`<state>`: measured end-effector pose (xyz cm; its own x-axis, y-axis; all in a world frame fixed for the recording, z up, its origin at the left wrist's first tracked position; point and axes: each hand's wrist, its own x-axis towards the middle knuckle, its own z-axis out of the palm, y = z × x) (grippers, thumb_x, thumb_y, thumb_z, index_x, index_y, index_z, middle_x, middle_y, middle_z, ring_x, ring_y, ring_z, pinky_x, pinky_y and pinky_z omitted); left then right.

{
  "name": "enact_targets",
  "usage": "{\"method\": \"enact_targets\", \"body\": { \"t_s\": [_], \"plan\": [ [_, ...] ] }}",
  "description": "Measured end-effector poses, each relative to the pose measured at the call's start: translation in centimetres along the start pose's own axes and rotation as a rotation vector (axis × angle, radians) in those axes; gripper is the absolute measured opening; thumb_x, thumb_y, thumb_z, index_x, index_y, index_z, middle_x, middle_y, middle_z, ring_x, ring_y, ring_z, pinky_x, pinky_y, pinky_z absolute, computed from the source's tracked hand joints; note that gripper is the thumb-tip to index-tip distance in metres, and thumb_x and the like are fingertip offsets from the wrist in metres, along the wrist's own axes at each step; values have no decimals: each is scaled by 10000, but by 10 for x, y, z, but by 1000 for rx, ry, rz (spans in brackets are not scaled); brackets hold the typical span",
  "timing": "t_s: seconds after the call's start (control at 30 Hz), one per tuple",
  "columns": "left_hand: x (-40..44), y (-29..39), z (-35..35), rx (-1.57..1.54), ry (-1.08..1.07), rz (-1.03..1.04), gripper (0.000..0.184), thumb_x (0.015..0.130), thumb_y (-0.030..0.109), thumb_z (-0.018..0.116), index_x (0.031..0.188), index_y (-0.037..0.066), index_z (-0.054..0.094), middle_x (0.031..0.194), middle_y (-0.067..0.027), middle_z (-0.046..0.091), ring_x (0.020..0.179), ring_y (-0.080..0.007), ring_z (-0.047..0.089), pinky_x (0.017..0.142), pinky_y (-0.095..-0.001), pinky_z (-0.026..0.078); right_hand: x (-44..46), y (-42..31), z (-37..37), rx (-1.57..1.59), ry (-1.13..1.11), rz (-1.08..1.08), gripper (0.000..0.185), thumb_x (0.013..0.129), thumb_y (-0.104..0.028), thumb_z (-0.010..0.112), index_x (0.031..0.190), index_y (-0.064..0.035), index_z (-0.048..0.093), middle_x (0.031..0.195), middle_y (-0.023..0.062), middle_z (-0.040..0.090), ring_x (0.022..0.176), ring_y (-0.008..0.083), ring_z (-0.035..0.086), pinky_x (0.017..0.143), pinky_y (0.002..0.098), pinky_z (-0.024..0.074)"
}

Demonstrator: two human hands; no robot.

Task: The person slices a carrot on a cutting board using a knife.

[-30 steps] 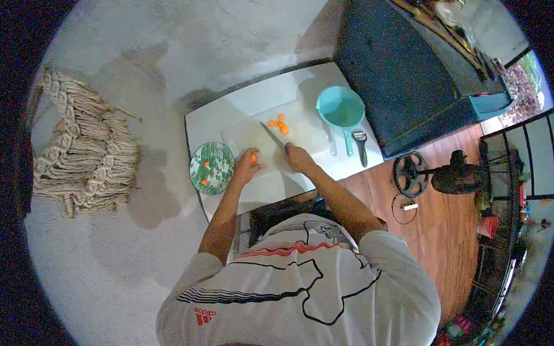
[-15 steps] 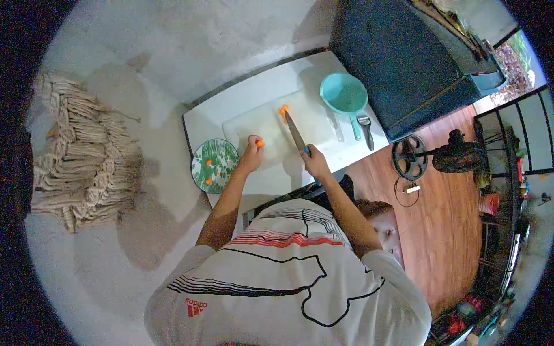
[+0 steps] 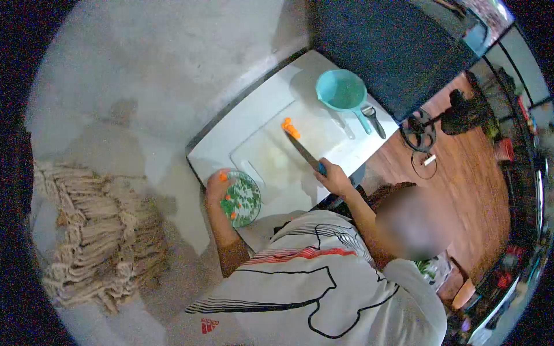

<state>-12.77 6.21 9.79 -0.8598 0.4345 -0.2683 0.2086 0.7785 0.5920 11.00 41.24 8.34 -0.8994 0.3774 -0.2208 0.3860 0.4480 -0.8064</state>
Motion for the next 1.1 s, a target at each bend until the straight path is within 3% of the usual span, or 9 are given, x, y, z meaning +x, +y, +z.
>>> {"method": "enact_targets", "body": {
  "t_s": [0.07,0.1,0.23,0.33,0.47,0.63,0.83,1.0,1.1],
  "plan": [
    [0,-7,-16,72,-114,-60,511,708,162,843,1189,85,692,1067,-152,731,1001,-305,692,887,-401,529,19,-22,6,-16,-54,-37,310,877,-231,691,1085,-36,567,814,250,646,801,436,650,728,494,504],
    [6,-16,-15,55,-120,-90,532,679,166,862,1179,83,699,1039,-158,735,988,-314,696,892,-399,532,32,-18,16,0,-31,-106,310,900,-280,681,1055,-41,559,729,185,573,670,330,583,665,442,473],
    [36,-47,2,114,41,33,479,654,176,878,1101,84,734,1001,-155,741,950,-313,705,871,-399,542,68,-6,47,-40,38,-195,335,898,-314,673,1082,-50,581,793,203,637,782,393,649,725,461,506],
    [51,-61,17,67,5,-101,319,631,245,892,881,96,761,955,-143,739,899,-310,700,815,-407,548,59,-1,56,-80,67,-122,351,884,-308,686,1104,-52,587,839,226,655,818,407,655,752,469,512],
    [56,-37,15,155,68,-33,272,635,267,890,818,117,755,908,-138,737,871,-327,699,812,-412,548,57,16,62,-131,139,-109,362,835,-264,692,1092,-41,569,858,257,666,844,469,647,759,536,507],
    [74,-54,21,191,-28,100,277,633,283,892,813,117,763,870,-148,736,833,-311,701,784,-415,548,50,25,62,-181,157,-97,358,839,-285,676,1083,-46,569,835,244,674,825,453,658,752,542,513],
    [82,-46,20,155,-113,-46,247,683,269,887,818,98,771,876,-140,748,817,-275,707,777,-402,543,41,14,64,-237,153,-28,380,842,-300,679,1116,-57,579,884,238,684,872,447,659,787,530,517],
    [125,-81,39,396,-168,116,309,776,363,766,959,114,772,1003,-148,745,944,-326,712,866,-432,558,46,43,74,-209,222,-100,464,849,-332,667,1199,-43,569,953,259,675,932,459,649,828,517,513],
    [114,-62,30,289,-121,99,189,743,270,768,841,109,770,895,-160,739,823,-345,709,757,-445,552,35,31,58,-107,163,-72,454,873,-333,651,1195,-29,555,966,268,668,937,466,646,828,515,508]
  ]
}}
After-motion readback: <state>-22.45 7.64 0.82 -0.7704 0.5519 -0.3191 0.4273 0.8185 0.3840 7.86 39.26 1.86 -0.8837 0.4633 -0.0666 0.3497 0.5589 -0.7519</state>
